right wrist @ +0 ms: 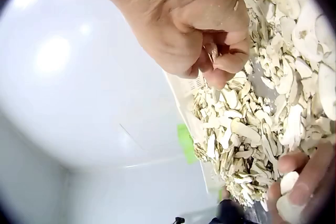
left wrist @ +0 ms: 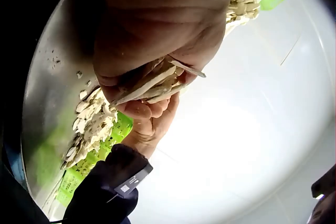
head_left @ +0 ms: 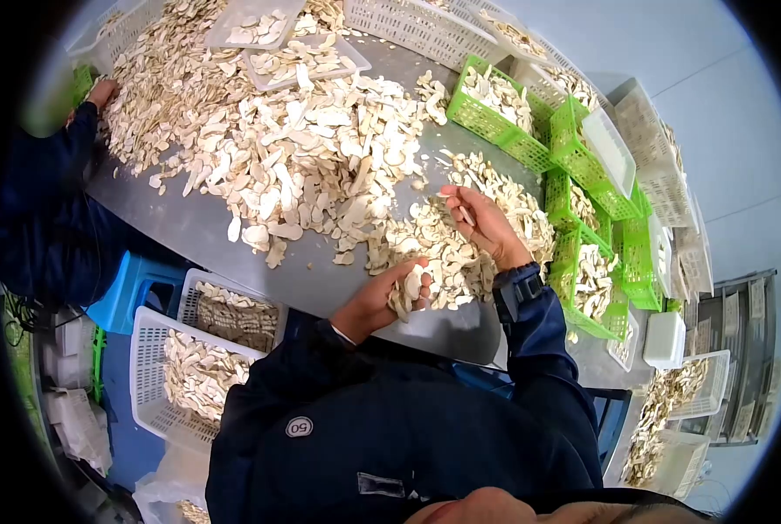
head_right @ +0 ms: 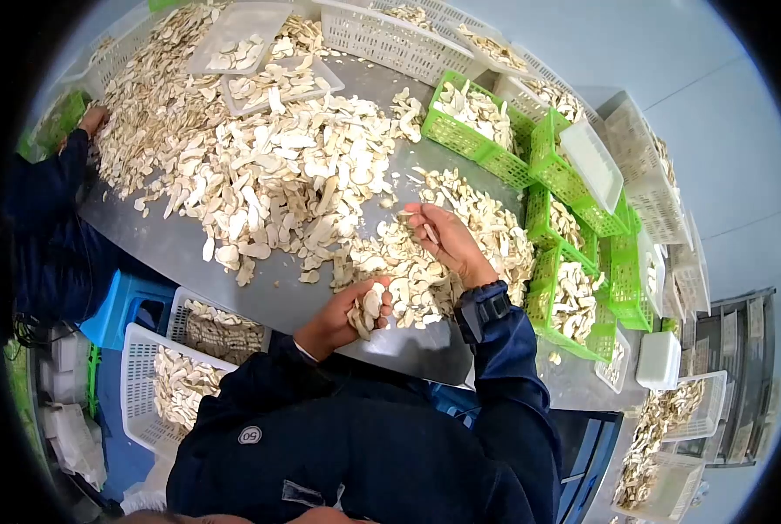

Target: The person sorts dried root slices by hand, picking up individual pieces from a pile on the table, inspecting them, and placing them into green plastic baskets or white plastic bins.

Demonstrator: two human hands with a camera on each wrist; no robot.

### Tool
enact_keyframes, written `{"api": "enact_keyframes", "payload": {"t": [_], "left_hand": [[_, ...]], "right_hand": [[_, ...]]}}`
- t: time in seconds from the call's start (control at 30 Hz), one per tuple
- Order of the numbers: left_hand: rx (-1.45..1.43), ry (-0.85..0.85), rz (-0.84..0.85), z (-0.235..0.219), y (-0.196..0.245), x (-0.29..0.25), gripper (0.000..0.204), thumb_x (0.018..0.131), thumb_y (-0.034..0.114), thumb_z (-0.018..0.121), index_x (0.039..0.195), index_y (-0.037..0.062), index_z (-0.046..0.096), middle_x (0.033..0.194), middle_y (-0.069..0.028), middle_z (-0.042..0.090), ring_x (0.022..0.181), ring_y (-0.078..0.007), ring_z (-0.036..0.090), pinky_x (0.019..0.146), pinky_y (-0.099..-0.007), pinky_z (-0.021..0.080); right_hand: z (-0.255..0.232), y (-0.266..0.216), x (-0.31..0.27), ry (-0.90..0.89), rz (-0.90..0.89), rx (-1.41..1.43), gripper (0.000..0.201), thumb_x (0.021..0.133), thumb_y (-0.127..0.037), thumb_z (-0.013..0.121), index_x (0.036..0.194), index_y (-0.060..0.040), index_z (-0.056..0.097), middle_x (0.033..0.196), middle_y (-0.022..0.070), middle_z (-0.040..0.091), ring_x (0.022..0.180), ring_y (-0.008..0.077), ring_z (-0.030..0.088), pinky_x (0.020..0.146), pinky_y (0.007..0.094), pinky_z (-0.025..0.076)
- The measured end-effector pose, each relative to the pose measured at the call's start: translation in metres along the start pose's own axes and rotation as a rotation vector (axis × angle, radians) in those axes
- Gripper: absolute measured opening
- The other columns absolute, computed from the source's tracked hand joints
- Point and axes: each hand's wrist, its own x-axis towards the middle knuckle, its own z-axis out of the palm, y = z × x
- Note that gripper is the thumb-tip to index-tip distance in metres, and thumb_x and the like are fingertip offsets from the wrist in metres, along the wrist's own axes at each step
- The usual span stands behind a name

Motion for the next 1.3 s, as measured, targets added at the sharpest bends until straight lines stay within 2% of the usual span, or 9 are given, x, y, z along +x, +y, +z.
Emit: {"api": "enact_keyframes", "payload": {"t": [0.1, 0.3, 0.4, 0.6, 0.9, 1.0, 1.07, 1.13, 1.3], "left_hand": [[-0.001, 0.020, -0.003, 0.002, 0.000, -0.001, 0.037, 0.102, 0.029, 0.044, 0.130, 0.0050, 0.049, 0.101, -0.0071, 0.060, 0.090, -0.0190, 0.062, 0.074, -0.0333, 0.056], [-0.024, -0.017, -0.001, -0.004, -0.001, 0.001, 0.036, 0.102, 0.029, 0.045, 0.129, 0.0055, 0.049, 0.100, -0.0074, 0.060, 0.090, -0.0190, 0.062, 0.073, -0.0330, 0.057], [-0.019, -0.030, 0.002, -0.006, -0.001, 0.002, 0.036, 0.101, 0.029, 0.045, 0.129, 0.0061, 0.049, 0.100, -0.0072, 0.060, 0.090, -0.0189, 0.062, 0.073, -0.0330, 0.057], [-0.020, -0.012, -0.012, -0.002, 0.000, 0.000, 0.037, 0.101, 0.029, 0.045, 0.130, 0.0063, 0.048, 0.100, -0.0064, 0.061, 0.090, -0.0192, 0.062, 0.073, -0.0330, 0.057], [0.006, 0.009, -0.004, -0.001, 0.000, -0.001, 0.036, 0.102, 0.029, 0.043, 0.129, 0.0064, 0.049, 0.101, -0.0066, 0.061, 0.091, -0.0194, 0.061, 0.075, -0.0332, 0.055], [0.046, 0.001, 0.024, 0.005, 0.001, -0.005, 0.033, 0.102, 0.029, 0.043, 0.126, 0.0069, 0.050, 0.101, -0.0066, 0.060, 0.092, -0.0188, 0.060, 0.076, -0.0323, 0.054], [0.024, 0.004, -0.016, 0.008, 0.004, -0.003, 0.030, 0.102, 0.028, 0.043, 0.124, 0.0086, 0.051, 0.101, -0.0064, 0.060, 0.092, -0.0184, 0.059, 0.077, -0.0316, 0.053], [0.031, 0.009, -0.012, 0.015, 0.005, -0.006, 0.030, 0.102, 0.028, 0.043, 0.124, 0.0091, 0.051, 0.101, -0.0065, 0.059, 0.092, -0.0183, 0.059, 0.077, -0.0318, 0.053], [0.060, 0.028, 0.019, 0.006, 0.002, -0.003, 0.032, 0.101, 0.029, 0.044, 0.125, 0.0092, 0.051, 0.100, -0.0053, 0.060, 0.090, -0.0177, 0.060, 0.076, -0.0311, 0.053]], "right_hand": [[-0.018, 0.016, 0.010, -0.107, -0.143, -0.214, 0.017, 0.098, -0.010, 0.053, 0.112, -0.0034, 0.060, 0.079, -0.0034, 0.055, 0.061, 0.0028, 0.045, 0.049, 0.0164, 0.035], [-0.002, 0.017, 0.001, 0.010, -0.398, -0.632, 0.009, 0.093, -0.013, 0.060, 0.099, -0.0063, 0.058, 0.079, -0.0063, 0.050, 0.070, 0.0014, 0.043, 0.060, 0.0175, 0.036], [0.000, 0.022, 0.005, -0.053, -0.593, -0.668, 0.012, 0.090, -0.011, 0.063, 0.088, -0.0085, 0.051, 0.079, -0.0069, 0.046, 0.072, 0.0016, 0.040, 0.062, 0.0190, 0.034], [0.006, 0.020, -0.002, -0.081, -0.469, -0.543, 0.019, 0.090, -0.006, 0.061, 0.082, -0.0102, 0.043, 0.078, -0.0072, 0.042, 0.070, 0.0015, 0.037, 0.061, 0.0190, 0.033], [0.016, 0.008, -0.014, -0.087, -0.526, -0.521, 0.018, 0.090, -0.005, 0.060, 0.084, -0.0108, 0.044, 0.079, -0.0061, 0.043, 0.071, 0.0023, 0.041, 0.063, 0.0181, 0.035], [-0.014, -0.038, 0.012, 0.045, -0.682, -0.512, 0.014, 0.091, -0.014, 0.062, 0.088, -0.0103, 0.049, 0.083, -0.0043, 0.046, 0.070, 0.0041, 0.044, 0.059, 0.0206, 0.039], [-0.014, -0.088, 0.018, 0.283, -0.749, -0.539, 0.013, 0.091, -0.017, 0.061, 0.099, -0.0076, 0.055, 0.084, -0.0037, 0.048, 0.067, 0.0045, 0.044, 0.056, 0.0218, 0.039], [-0.040, -0.110, 0.040, 0.368, -0.720, -0.356, 0.025, 0.091, -0.017, 0.060, 0.112, -0.0049, 0.057, 0.084, -0.0030, 0.049, 0.064, 0.0049, 0.044, 0.054, 0.0212, 0.037], [-0.047, -0.089, 0.040, 0.266, -0.567, -0.573, 0.025, 0.093, -0.019, 0.057, 0.113, -0.0050, 0.062, 0.072, -0.0044, 0.050, 0.057, 0.0043, 0.042, 0.051, 0.0205, 0.036]]}}
